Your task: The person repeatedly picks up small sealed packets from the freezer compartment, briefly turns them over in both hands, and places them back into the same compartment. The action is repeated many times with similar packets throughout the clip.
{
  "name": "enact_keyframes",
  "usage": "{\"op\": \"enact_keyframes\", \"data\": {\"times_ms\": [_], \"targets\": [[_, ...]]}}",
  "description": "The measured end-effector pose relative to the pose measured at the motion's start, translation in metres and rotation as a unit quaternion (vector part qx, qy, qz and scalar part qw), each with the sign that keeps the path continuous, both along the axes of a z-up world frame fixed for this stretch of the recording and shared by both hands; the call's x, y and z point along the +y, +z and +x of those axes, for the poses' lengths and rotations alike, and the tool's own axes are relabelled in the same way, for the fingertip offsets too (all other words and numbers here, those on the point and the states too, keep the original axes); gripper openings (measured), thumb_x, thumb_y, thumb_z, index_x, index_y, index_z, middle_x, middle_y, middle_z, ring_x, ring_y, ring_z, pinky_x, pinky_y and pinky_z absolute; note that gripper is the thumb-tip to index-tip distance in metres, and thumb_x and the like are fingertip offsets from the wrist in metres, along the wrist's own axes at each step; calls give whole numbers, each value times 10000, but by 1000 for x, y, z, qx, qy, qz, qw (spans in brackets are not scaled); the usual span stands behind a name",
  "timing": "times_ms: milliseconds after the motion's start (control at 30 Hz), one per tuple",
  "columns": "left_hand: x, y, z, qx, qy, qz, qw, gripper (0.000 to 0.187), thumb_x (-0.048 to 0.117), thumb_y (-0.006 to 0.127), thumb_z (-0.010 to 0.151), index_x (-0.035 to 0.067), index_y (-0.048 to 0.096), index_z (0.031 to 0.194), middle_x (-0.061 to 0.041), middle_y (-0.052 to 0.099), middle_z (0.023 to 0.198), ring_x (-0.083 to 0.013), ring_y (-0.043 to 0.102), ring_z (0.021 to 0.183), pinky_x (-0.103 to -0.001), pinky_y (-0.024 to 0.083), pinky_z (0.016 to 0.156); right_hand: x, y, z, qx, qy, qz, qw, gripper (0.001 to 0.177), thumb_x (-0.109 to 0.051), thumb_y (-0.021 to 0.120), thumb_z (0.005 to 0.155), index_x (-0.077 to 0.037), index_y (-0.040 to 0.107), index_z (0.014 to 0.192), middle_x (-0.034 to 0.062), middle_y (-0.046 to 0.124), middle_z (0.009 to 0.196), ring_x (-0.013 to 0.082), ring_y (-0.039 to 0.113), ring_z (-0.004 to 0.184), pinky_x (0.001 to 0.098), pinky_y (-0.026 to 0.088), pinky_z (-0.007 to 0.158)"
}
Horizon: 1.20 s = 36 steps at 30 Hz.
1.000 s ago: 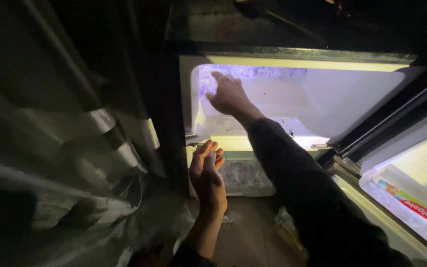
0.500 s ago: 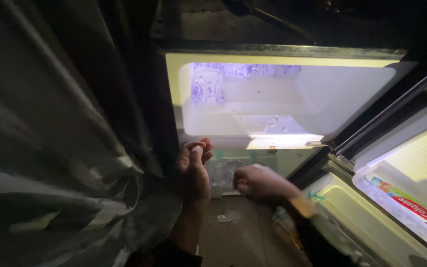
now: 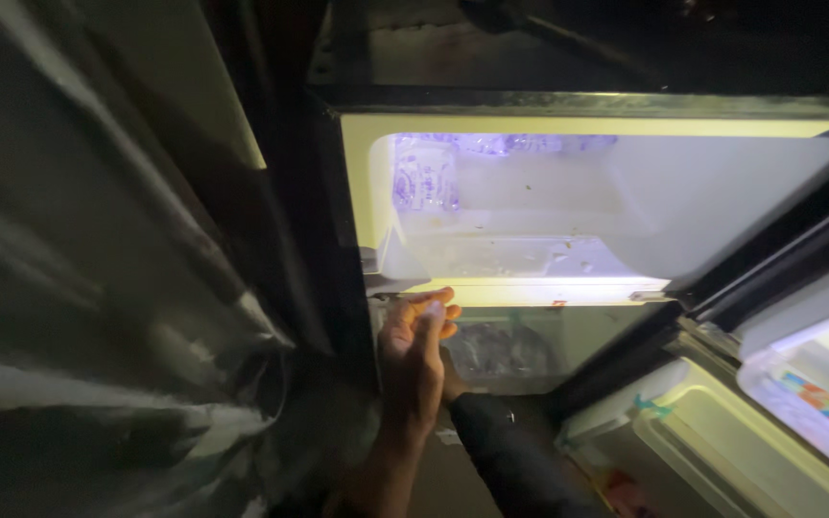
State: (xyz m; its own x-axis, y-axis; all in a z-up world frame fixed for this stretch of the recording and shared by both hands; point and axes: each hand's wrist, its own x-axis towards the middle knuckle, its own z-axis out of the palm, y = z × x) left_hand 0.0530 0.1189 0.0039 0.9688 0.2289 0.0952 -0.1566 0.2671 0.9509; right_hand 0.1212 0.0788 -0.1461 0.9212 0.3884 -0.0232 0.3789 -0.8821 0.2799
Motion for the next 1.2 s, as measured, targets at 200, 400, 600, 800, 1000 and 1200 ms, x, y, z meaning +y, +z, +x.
{"op": "enact_keyframes", "data": {"times_ms": [200,400,600,800,1000,1200], "targets": [[1,-11,9,3,-30,-43,999,346,275,602,931,2,690,1123,-170,723,1160,-255,714,1063,-386,567,951,21,61,-20,-211,-108,-513,825,260,-135,670,902,28,725,1098,212,751,1053,255,713,991,339,551,862],[-9,-20,14,20,-35,-53,998,291,220,622,922,4,697,1102,-168,734,1141,-240,715,1049,-384,575,950,31,100,-34,-216,-134,-596,761,235,-97,678,924,68,729,1083,204,761,1033,193,723,968,274,555,851],[-15,-24,15,13,-29,-65,997,260,185,648,906,-9,706,1069,-169,743,1121,-239,707,1025,-390,569,920,27,112,-37,-230,-104,-595,763,198,-89,711,907,58,766,1028,222,782,990,196,725,925,269,549,843],[-13,-19,11,30,-26,-48,998,272,197,652,881,0,704,1062,-160,745,1109,-230,715,1026,-383,575,933,27,120,-43,-211,-107,-581,779,196,-79,688,912,60,730,1043,227,741,1074,238,717,1019,314,572,889],[-12,-14,4,-9,-11,-45,999,246,172,635,894,-3,696,1056,-173,734,1091,-242,702,1023,-386,568,948,28,116,-49,-212,-116,-632,736,222,-76,692,922,38,711,1111,206,734,1061,213,687,990,307,521,900],[-16,-13,-2,-47,-2,-4,999,193,145,627,918,1,683,1034,-148,733,1089,-218,723,1012,-346,587,948,1,49,-44,-240,-89,-76,964,246,-156,692,938,-23,724,1143,173,740,1045,239,688,965,336,525,890]]}}
